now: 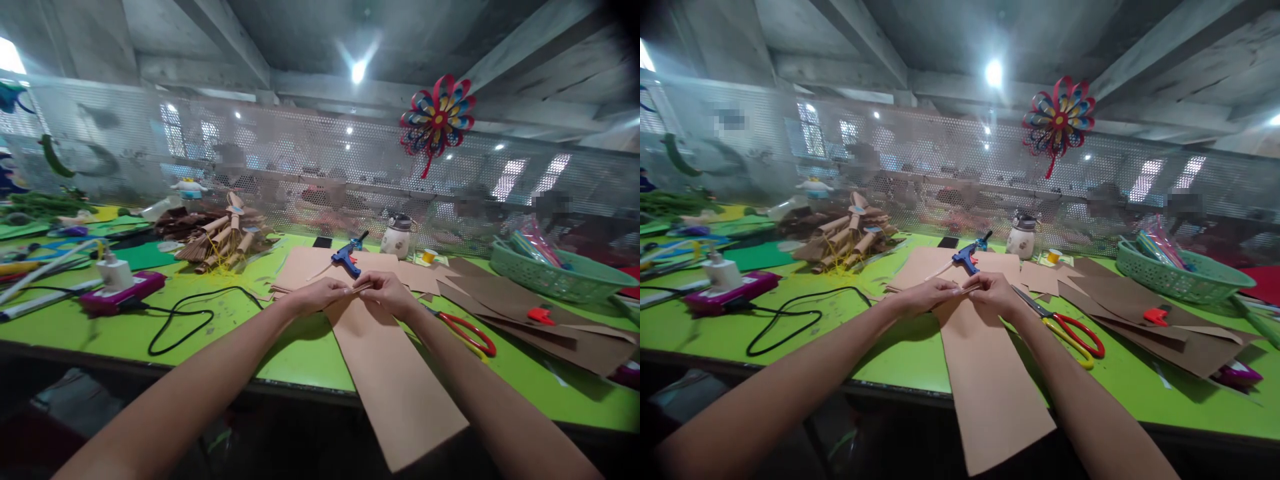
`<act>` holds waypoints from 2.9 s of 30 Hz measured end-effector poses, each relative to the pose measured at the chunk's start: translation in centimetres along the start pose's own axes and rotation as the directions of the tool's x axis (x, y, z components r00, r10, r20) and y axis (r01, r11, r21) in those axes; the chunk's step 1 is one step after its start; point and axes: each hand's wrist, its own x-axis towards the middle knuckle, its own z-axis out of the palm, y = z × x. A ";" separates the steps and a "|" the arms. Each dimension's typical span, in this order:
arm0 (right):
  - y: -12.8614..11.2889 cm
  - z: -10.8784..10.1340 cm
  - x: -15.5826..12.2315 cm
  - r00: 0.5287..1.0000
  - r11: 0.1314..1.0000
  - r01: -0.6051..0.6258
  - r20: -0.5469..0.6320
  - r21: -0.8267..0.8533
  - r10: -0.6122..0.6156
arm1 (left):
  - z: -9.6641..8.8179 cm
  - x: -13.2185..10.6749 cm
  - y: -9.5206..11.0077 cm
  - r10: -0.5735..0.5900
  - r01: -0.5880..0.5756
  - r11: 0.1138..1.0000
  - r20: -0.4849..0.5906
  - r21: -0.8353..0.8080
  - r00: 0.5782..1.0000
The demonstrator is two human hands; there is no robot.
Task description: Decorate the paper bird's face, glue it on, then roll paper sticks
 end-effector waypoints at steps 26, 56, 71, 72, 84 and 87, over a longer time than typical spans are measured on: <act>-1.9 -2.4 -0.5 0.970 0.965 -0.216 0.144 0.147 0.195 | -1.0 0.1 0.2 0.053 -0.057 0.984 0.024 0.170 0.998; -0.5 -1.5 -0.3 0.988 0.988 -0.111 0.098 -0.106 0.122 | 0.2 0.3 0.3 0.236 -0.162 0.889 -0.127 0.428 0.963; -1.4 -1.5 -0.4 0.999 0.998 -0.028 0.043 -0.061 0.031 | 0.4 -0.4 1.1 0.358 -0.163 0.763 -0.199 0.625 0.912; -1.3 -1.5 -0.4 0.999 0.997 -0.023 0.037 -0.068 0.026 | 0.4 -0.4 1.1 0.366 -0.163 0.752 -0.199 0.639 0.909; -2.0 -1.5 -0.5 0.996 0.988 0.072 0.071 -0.138 -0.062 | 0.3 -0.6 1.1 0.428 -0.196 0.700 -0.183 0.687 0.885; -1.9 -1.5 -0.5 0.996 0.981 0.086 0.049 -0.172 -0.079 | 0.3 -0.5 1.1 0.393 -0.187 0.743 -0.192 0.643 0.899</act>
